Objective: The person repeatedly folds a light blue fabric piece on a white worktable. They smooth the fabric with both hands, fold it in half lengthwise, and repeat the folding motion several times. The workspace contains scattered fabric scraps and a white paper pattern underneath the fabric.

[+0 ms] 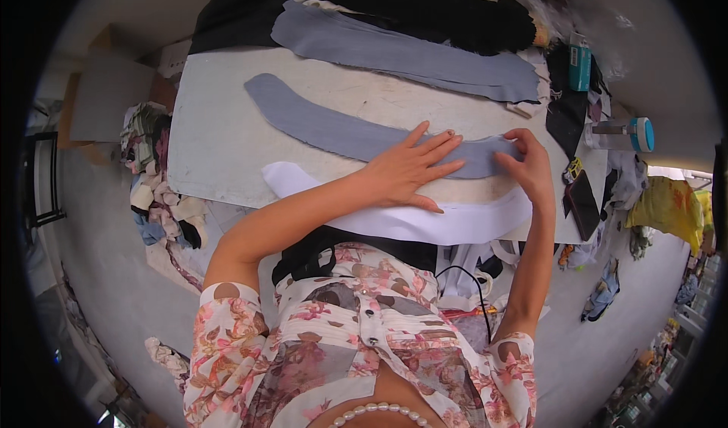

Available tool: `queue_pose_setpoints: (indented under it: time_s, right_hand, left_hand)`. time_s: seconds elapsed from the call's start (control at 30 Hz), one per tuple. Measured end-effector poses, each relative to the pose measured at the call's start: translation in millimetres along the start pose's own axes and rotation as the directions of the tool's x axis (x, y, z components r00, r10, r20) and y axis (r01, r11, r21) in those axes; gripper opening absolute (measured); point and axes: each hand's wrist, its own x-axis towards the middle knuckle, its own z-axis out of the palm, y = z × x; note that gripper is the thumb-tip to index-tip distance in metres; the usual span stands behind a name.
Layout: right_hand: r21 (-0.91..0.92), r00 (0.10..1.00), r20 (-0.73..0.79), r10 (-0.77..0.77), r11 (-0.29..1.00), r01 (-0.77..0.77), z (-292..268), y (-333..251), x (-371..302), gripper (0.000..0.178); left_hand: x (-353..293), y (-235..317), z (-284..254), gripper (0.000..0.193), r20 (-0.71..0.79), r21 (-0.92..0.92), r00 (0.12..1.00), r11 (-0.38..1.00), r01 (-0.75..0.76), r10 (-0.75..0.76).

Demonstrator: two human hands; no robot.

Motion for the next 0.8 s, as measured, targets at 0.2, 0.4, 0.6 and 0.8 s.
queue_pose_setpoints:
  time_s: [0.2, 0.4, 0.6, 0.8]
  right_hand:
    - [-0.030, 0.994, -0.108, -0.022, 0.999, 0.019, 2, 13, -3, 0.036]
    - [-0.090, 0.983, -0.171, -0.060, 0.995, 0.045, 4, 18, -2, 0.038]
    - [-0.041, 0.920, -0.388, -0.056, 0.998, 0.043, -9, 5, -3, 0.023]
    - [0.358, 0.986, -0.005, 0.164, 0.921, -0.151, 11, 15, 21, 0.032]
  left_hand:
    - [0, 0, -1, 0.089, 0.005, 0.019, 1.000, 1.000, -0.004, 0.004]
    - [-1, 0, 1, 0.088, -0.007, 0.023, 1.000, 1.000, -0.004, 0.004]
    - [-3, 1, 0, 0.086, -0.011, 0.022, 1.000, 1.000, 0.002, -0.002]
    - [2, -2, 4, 0.083, -0.088, -0.007, 0.996, 0.999, -0.035, 0.034]
